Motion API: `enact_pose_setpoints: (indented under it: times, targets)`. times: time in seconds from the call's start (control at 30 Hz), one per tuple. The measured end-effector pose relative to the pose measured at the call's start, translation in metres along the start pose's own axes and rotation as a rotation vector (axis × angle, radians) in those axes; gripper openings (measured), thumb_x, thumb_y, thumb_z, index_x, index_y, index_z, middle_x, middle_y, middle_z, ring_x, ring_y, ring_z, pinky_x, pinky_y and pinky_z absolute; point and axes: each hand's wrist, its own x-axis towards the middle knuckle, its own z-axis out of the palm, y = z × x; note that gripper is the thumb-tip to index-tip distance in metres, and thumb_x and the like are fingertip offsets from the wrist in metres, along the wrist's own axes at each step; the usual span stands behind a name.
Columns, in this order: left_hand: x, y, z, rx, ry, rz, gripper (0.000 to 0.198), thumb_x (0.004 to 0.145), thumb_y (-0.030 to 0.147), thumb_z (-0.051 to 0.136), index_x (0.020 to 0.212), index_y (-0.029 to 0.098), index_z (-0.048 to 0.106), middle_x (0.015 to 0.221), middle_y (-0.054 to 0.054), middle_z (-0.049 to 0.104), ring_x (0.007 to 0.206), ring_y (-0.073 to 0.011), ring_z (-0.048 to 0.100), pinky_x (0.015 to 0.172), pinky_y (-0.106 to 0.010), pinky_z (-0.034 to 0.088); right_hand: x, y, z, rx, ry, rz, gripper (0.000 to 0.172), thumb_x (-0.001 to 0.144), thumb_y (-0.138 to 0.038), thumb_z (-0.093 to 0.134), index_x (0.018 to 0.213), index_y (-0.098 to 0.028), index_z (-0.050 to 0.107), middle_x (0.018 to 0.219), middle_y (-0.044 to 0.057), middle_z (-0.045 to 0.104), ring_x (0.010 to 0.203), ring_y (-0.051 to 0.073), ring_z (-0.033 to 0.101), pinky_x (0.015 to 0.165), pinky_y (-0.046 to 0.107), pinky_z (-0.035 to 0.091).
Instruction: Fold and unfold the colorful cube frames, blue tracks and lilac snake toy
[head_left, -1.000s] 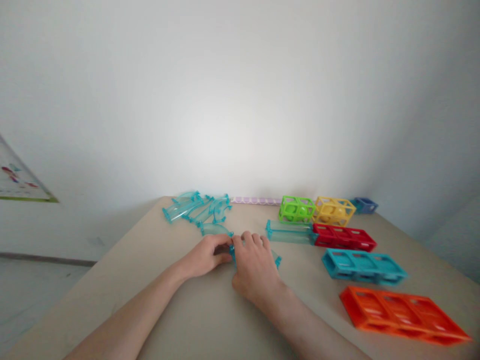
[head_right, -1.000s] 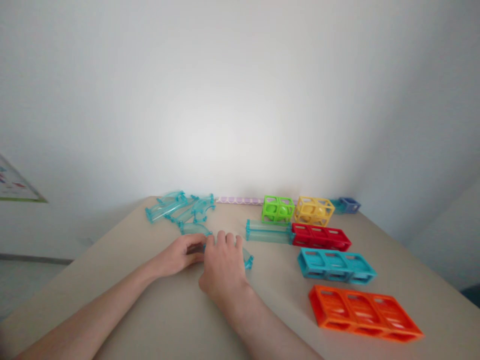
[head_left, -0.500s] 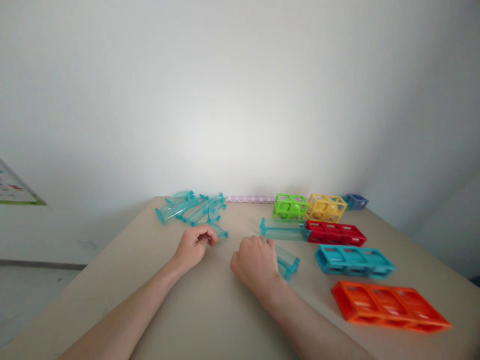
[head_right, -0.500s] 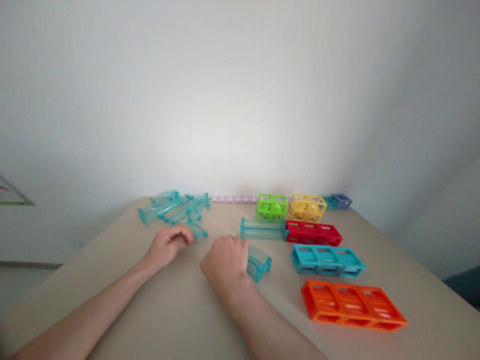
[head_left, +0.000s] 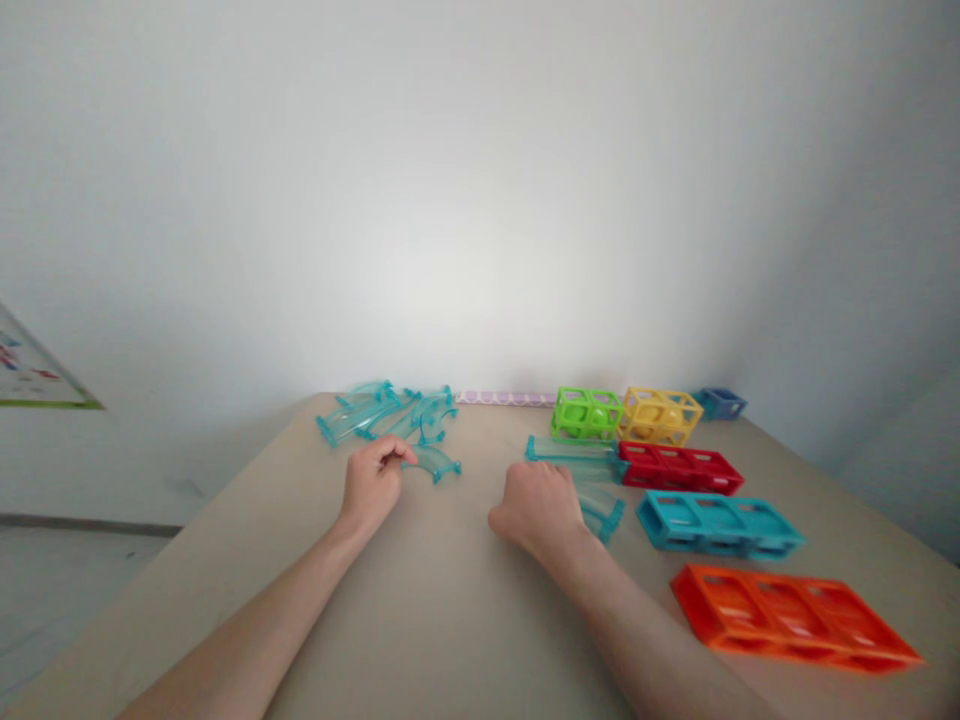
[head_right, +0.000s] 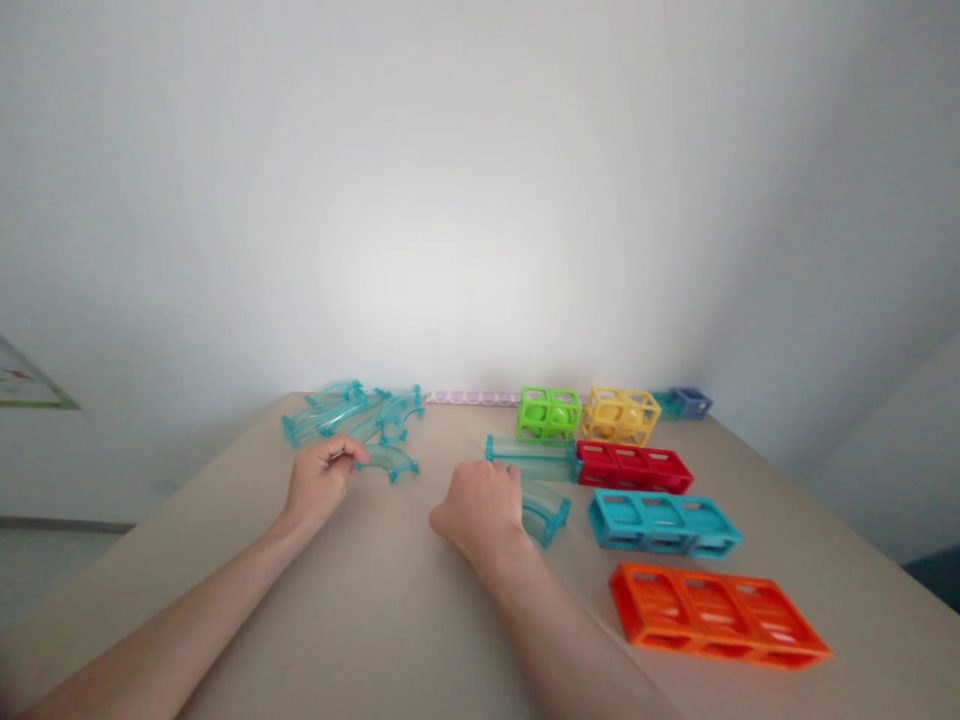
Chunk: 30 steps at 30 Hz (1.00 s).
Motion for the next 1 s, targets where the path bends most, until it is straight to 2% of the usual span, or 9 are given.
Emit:
enact_pose_setpoints:
  times: [0.1,0.17,0.27,0.4,0.5,0.63,0.73,0.87,1.0]
  targets:
    - [0.002,-0.003,-0.002,0.056,0.037,0.034,0.026,0.060,0.009,0.042,0.053,0.022,0.063,0.063,0.001,0.066,0.066,-0.0182,0.058,0.069,-0.027,0.043,-0.004,-0.004,-0.006,0.049,0.105,-0.103,0.023,0.063,-0.018,0.056,0.081,-0.012,0.070,0.085,0.018,0.068,0.088,0.031,0.062,0.081,0.040,0.041]
    - [0.004,-0.005,-0.003,0.121,0.055,0.068,0.029,0.060,0.007,0.041,0.058,0.022,0.066,0.069,-0.001,0.067,0.073,-0.0200,0.060,0.076,-0.030,0.044,-0.009,-0.010,-0.005,0.140,0.186,-0.246,0.021,0.067,-0.013,0.052,0.082,-0.015,0.067,0.088,0.013,0.066,0.089,0.025,0.059,0.082,0.035,0.042]
    - [0.007,-0.006,-0.003,0.186,0.037,0.120,0.039,0.060,0.004,0.043,0.076,0.023,0.072,0.084,-0.003,0.071,0.088,-0.0240,0.059,0.088,-0.036,0.043,-0.015,-0.022,0.006,0.267,0.199,-0.448,0.034,0.072,-0.010,0.047,0.102,-0.017,0.062,0.106,0.010,0.062,0.100,0.021,0.055,0.086,0.029,0.043]
    - [0.010,-0.011,0.001,0.186,-0.063,0.128,0.049,0.061,0.001,0.047,0.095,0.025,0.073,0.098,-0.004,0.072,0.097,-0.0261,0.060,0.097,-0.041,0.040,-0.011,-0.035,0.031,0.275,0.215,-0.506,0.059,0.077,-0.014,0.048,0.136,-0.013,0.042,0.148,0.016,0.032,0.133,0.028,0.031,0.106,0.039,0.032]
    - [0.012,-0.018,0.003,0.259,-0.131,0.140,0.044,0.066,0.000,0.045,0.092,0.023,0.073,0.098,-0.006,0.072,0.099,-0.0257,0.061,0.098,-0.042,0.040,-0.003,-0.040,0.042,0.273,0.191,-0.516,0.059,0.085,-0.026,0.049,0.141,-0.010,0.036,0.151,0.018,0.027,0.140,0.032,0.019,0.112,0.045,0.023]
    - [0.015,-0.024,0.002,0.257,-0.091,0.112,0.043,0.070,0.000,0.043,0.096,0.020,0.072,0.097,-0.008,0.069,0.095,-0.0235,0.061,0.093,-0.038,0.045,0.000,-0.041,0.041,0.271,0.143,-0.508,0.043,0.089,-0.033,0.049,0.127,-0.013,0.050,0.134,0.015,0.048,0.130,0.029,0.036,0.109,0.040,0.029]
    - [0.014,-0.022,0.002,0.336,-0.157,0.155,0.055,0.072,-0.001,0.041,0.114,0.022,0.067,0.101,-0.008,0.066,0.097,-0.0224,0.058,0.094,-0.038,0.043,-0.003,-0.041,0.034,0.282,0.118,-0.441,0.027,0.088,-0.030,0.052,0.111,-0.016,0.057,0.116,0.012,0.055,0.109,0.024,0.051,0.097,0.035,0.041]
    - [0.010,-0.017,0.001,0.501,-0.340,0.310,0.068,0.073,-0.004,0.039,0.129,0.030,0.058,0.117,-0.008,0.062,0.105,-0.0238,0.049,0.097,-0.041,0.038,-0.003,-0.042,0.030,0.266,0.132,-0.374,0.019,0.084,-0.029,0.058,0.099,-0.017,0.059,0.107,0.011,0.057,0.097,0.023,0.055,0.087,0.034,0.044]
    - [0.010,-0.017,0.001,0.542,-0.402,0.305,0.056,0.080,0.000,0.038,0.123,0.025,0.063,0.109,-0.007,0.068,0.101,-0.0237,0.049,0.095,-0.040,0.038,0.001,-0.045,0.032,0.262,0.124,-0.354,0.013,0.083,-0.025,0.058,0.093,-0.017,0.059,0.104,0.012,0.058,0.097,0.024,0.054,0.085,0.034,0.043]
